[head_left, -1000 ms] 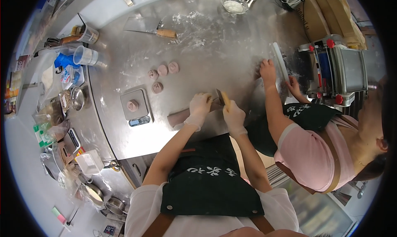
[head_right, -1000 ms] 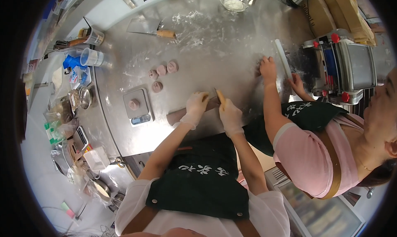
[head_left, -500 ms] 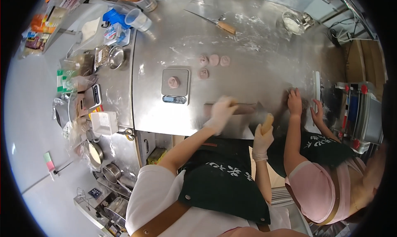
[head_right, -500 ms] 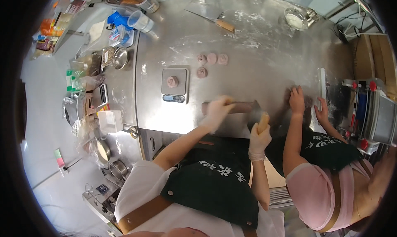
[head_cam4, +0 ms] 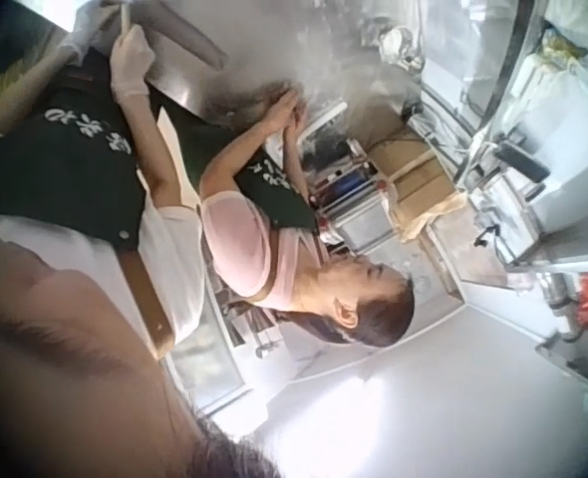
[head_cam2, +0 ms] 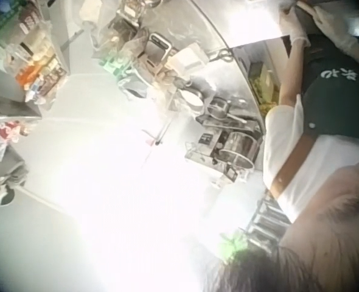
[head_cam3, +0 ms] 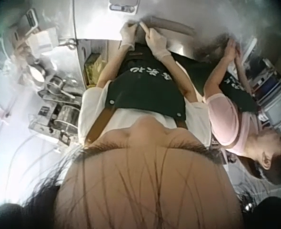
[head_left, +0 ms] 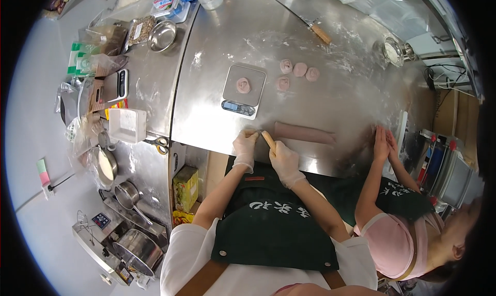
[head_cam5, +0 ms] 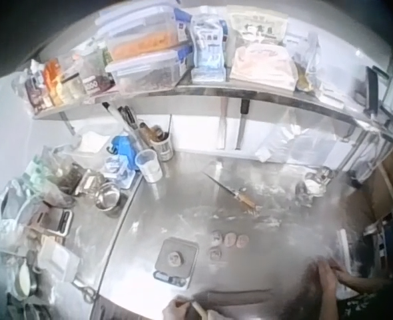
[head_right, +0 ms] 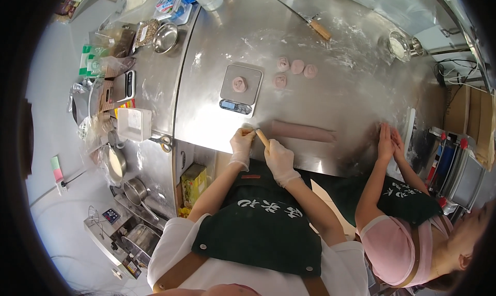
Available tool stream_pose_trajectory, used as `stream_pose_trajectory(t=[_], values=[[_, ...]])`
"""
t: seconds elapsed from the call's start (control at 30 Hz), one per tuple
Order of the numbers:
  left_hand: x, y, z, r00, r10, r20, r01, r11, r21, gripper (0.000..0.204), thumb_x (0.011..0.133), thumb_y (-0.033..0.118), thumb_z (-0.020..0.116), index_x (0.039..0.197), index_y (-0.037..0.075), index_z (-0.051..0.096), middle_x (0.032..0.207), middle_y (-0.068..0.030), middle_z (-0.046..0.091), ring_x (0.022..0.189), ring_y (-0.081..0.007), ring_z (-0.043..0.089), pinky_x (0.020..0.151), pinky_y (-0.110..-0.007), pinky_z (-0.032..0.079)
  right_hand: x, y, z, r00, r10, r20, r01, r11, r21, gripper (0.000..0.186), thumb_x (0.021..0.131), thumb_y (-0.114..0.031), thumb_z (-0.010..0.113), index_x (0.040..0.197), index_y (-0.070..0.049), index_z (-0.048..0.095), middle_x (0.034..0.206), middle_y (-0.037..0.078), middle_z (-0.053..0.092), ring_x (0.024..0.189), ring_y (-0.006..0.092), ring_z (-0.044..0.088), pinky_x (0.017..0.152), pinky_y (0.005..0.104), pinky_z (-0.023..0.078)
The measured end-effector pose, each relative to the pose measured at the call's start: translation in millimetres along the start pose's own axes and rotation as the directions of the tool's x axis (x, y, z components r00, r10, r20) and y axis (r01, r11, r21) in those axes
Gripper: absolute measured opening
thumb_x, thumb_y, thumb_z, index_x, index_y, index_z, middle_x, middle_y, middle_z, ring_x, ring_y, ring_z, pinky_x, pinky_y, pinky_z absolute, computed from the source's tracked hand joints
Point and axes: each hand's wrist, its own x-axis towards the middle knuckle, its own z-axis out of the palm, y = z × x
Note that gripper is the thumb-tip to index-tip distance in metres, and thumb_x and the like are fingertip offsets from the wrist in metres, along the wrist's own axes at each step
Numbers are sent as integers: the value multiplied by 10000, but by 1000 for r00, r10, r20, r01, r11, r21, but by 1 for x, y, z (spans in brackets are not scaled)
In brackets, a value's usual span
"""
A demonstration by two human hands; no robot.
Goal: The person portions dough by cutting pieces from a dough log with a bench scraper, weighing the cut dough pieces on a digital scale, and placing them onto the table.
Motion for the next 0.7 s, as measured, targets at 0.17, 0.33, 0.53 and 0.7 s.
stream_pose_trajectory(t=[0.17,0.33,0.53,0.7], values=[[2,-16,0,988,153,-22,-151,986,69,188,777,127,711,912,8,661,752,-108,677,638,-181,632,644,-287,511,2,-14,8,997,21,78,-13,995,-104,77,809,-136,588,834,-72,552,661,112,603,577,315,611,512,429,501],[-1,-5,0,975,221,-9,-212,949,235,178,773,114,695,924,26,663,840,-147,655,730,-258,647,693,-330,516,5,-23,28,993,12,115,16,970,-242,81,824,-152,566,821,-75,545,647,111,594,584,317,617,510,432,502],[3,8,-15,874,472,118,-485,826,287,195,754,117,696,932,48,658,939,-154,609,853,-318,599,764,-380,498,-9,4,-5,999,33,-21,-35,998,-54,108,819,-175,605,852,-78,571,628,134,595,561,312,611,481,411,485],[14,23,-8,734,538,414,-671,485,561,154,714,159,699,862,118,689,874,-76,630,911,-320,546,787,-402,476,-12,1,-28,972,96,-216,-96,995,10,160,789,-169,664,863,-53,582,568,144,569,499,327,583,479,410,474]])
